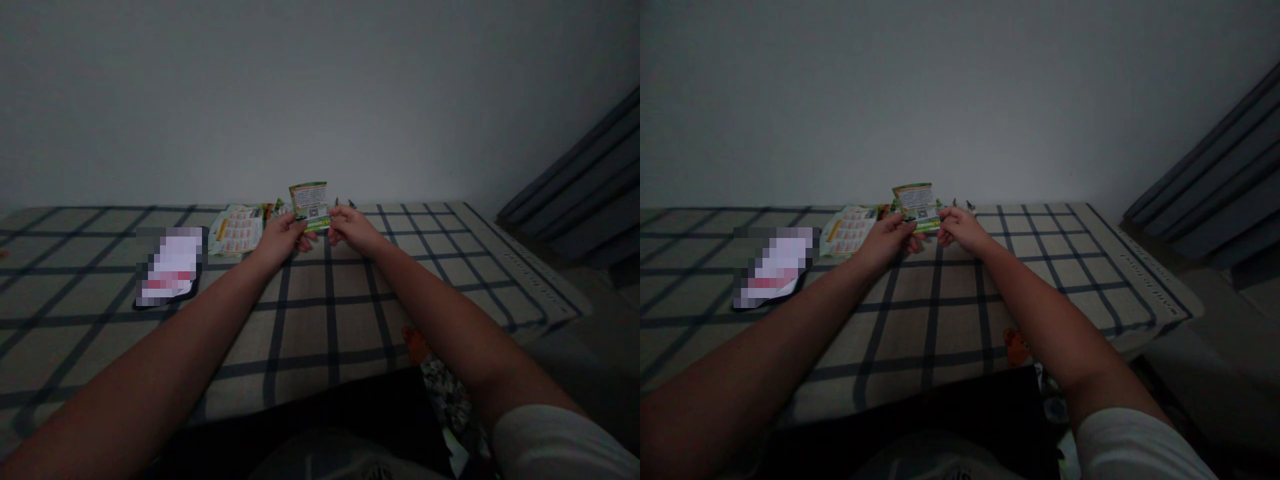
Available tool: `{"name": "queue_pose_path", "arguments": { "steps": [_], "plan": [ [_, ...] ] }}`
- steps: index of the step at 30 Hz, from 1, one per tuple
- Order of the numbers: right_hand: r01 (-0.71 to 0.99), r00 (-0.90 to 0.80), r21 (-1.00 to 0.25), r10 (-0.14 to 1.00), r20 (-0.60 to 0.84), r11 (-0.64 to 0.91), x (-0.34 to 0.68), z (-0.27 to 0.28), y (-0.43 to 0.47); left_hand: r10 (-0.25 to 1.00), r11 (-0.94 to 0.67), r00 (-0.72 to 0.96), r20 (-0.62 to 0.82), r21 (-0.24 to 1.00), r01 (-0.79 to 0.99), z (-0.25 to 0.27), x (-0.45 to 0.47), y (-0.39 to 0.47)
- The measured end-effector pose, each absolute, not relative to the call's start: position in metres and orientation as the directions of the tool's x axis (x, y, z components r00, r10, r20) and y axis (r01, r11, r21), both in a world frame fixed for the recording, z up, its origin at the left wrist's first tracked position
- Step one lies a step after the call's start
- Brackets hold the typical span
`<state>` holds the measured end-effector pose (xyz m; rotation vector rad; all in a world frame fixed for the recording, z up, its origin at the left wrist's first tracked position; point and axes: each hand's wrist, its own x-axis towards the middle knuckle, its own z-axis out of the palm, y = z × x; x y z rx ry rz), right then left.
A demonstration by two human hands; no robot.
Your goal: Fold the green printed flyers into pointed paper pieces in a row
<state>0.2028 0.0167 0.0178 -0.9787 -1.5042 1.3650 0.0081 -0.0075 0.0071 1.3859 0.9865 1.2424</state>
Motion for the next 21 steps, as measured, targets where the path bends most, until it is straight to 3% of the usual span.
{"name": "queue_pose_path", "arguments": {
  "steps": [21],
  "plan": [
    [0.016,-0.305,-0.996,0.949,0.080,0.089,0.2024,0.0171,0.0182,0.962,-0.218,0.169,0.215,0.976,-0.002,0.0050,0.0070,-0.0083]
  ]
}}
